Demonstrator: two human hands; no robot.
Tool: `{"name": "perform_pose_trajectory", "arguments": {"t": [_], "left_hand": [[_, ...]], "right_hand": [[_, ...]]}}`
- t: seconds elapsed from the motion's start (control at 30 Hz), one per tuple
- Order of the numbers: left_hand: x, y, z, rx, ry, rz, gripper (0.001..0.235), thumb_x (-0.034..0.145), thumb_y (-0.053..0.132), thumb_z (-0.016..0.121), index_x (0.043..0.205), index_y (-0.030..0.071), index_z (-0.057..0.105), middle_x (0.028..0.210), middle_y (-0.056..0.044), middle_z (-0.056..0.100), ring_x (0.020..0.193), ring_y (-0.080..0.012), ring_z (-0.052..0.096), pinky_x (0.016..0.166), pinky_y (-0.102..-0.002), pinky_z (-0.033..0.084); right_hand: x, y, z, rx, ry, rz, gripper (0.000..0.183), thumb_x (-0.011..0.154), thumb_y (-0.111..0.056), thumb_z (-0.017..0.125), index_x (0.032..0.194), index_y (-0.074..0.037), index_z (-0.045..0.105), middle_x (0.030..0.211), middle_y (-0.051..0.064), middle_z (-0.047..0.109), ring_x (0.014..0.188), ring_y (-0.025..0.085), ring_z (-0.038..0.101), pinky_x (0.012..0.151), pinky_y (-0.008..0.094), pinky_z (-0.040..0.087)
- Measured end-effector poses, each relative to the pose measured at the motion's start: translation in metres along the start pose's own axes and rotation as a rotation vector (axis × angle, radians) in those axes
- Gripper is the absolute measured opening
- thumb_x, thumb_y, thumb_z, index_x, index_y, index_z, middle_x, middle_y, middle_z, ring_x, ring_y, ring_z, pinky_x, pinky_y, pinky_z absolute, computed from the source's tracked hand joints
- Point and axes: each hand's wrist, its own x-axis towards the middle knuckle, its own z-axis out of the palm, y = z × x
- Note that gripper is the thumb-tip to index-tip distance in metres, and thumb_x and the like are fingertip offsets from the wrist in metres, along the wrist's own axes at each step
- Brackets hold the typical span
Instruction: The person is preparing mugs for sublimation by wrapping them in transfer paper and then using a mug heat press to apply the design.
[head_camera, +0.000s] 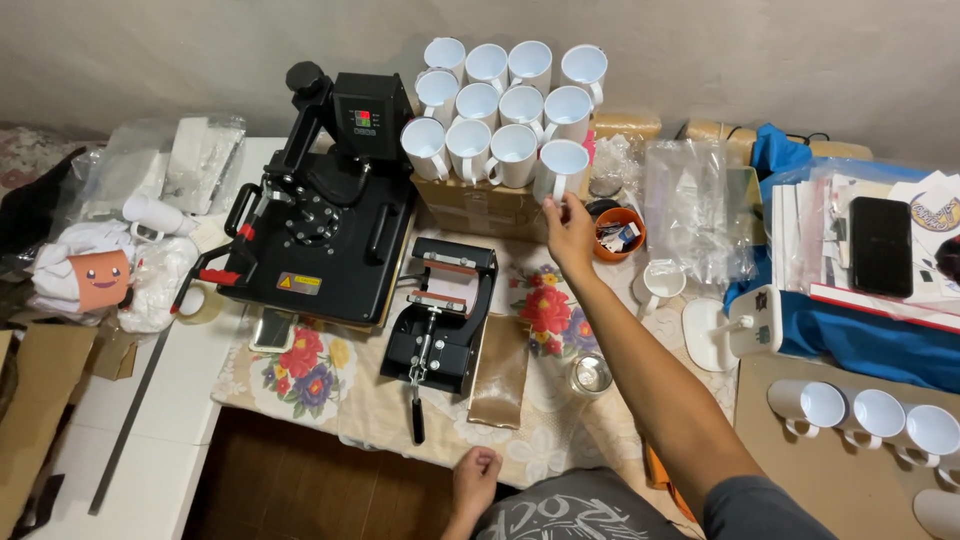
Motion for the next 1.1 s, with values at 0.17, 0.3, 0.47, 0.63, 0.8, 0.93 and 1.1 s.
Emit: {"name": "perform_pose_trajectory", "arguments": {"t": [0.17,0.3,0.47,0.63,0.8,0.93,1.1], "left_hand": [[0.026,0.032,0.003,-0.652,0.094,-0.371,0.052,0.100,0.028,0.087,0.141,0.000,0.070,0.124,-0.015,0.080,0.100,-0.0223,0.074,0.080,-0.033,0.064],[0.060,0.045,0.018,-0.721,0.105,-0.349,0.045,0.099,0.031,0.087,0.123,-0.006,0.080,0.101,-0.020,0.082,0.093,-0.0272,0.081,0.072,-0.035,0.067],[0.084,0.069,0.033,-0.582,0.211,-0.331,0.036,0.102,0.032,0.085,0.120,0.001,0.078,0.104,-0.018,0.081,0.092,-0.0295,0.075,0.084,-0.039,0.063],[0.085,0.092,0.027,-0.345,0.185,0.240,0.042,0.104,0.035,0.076,0.137,0.008,0.078,0.133,-0.014,0.078,0.119,-0.0325,0.080,0.106,-0.042,0.063],[0.067,0.138,-0.035,-0.377,-0.024,0.658,0.060,0.101,0.029,0.075,0.154,0.001,0.069,0.166,-0.018,0.065,0.154,-0.0333,0.061,0.129,-0.044,0.049],[0.016,0.210,-0.115,-0.346,-0.103,1.026,0.012,0.100,0.007,0.079,0.106,-0.003,0.081,0.154,-0.025,0.074,0.143,-0.0434,0.068,0.116,-0.057,0.053],[-0.035,0.273,-0.169,-0.262,-0.025,1.295,0.009,0.106,0.005,0.077,0.104,0.000,0.083,0.138,-0.022,0.084,0.124,-0.0432,0.081,0.102,-0.050,0.064]], "right_hand": [[-0.099,-0.005,-0.063,0.036,-0.320,-0.027,0.024,0.118,-0.034,0.062,0.115,-0.015,0.076,0.091,-0.003,0.067,0.078,0.012,0.058,0.071,0.030,0.045],[-0.181,0.029,-0.101,-0.074,-0.520,-0.002,0.023,0.112,-0.032,0.067,0.118,-0.015,0.081,0.094,-0.002,0.074,0.084,0.015,0.064,0.075,0.032,0.045],[-0.247,0.025,-0.140,-0.180,-0.627,0.068,0.025,0.111,-0.038,0.068,0.117,-0.018,0.082,0.085,-0.002,0.071,0.075,0.013,0.060,0.071,0.032,0.043],[-0.262,0.034,-0.160,-0.246,-0.611,0.007,0.026,0.109,-0.042,0.069,0.114,-0.019,0.082,0.088,-0.003,0.072,0.076,0.014,0.062,0.072,0.032,0.045],[-0.249,0.000,-0.176,-0.048,-0.604,-0.062,0.025,0.111,-0.035,0.070,0.110,-0.014,0.082,0.100,0.000,0.060,0.092,0.016,0.060,0.083,0.032,0.046],[-0.230,-0.036,-0.181,-0.015,-0.559,-0.328,0.016,0.111,-0.024,0.072,0.112,-0.016,0.087,0.096,0.002,0.054,0.084,0.020,0.062,0.084,0.037,0.060],[-0.219,-0.082,-0.189,-0.040,-0.346,-0.587,0.014,0.107,-0.019,0.074,0.112,-0.007,0.077,0.170,0.026,0.029,0.102,0.032,0.073,0.107,0.053,0.058]]}}
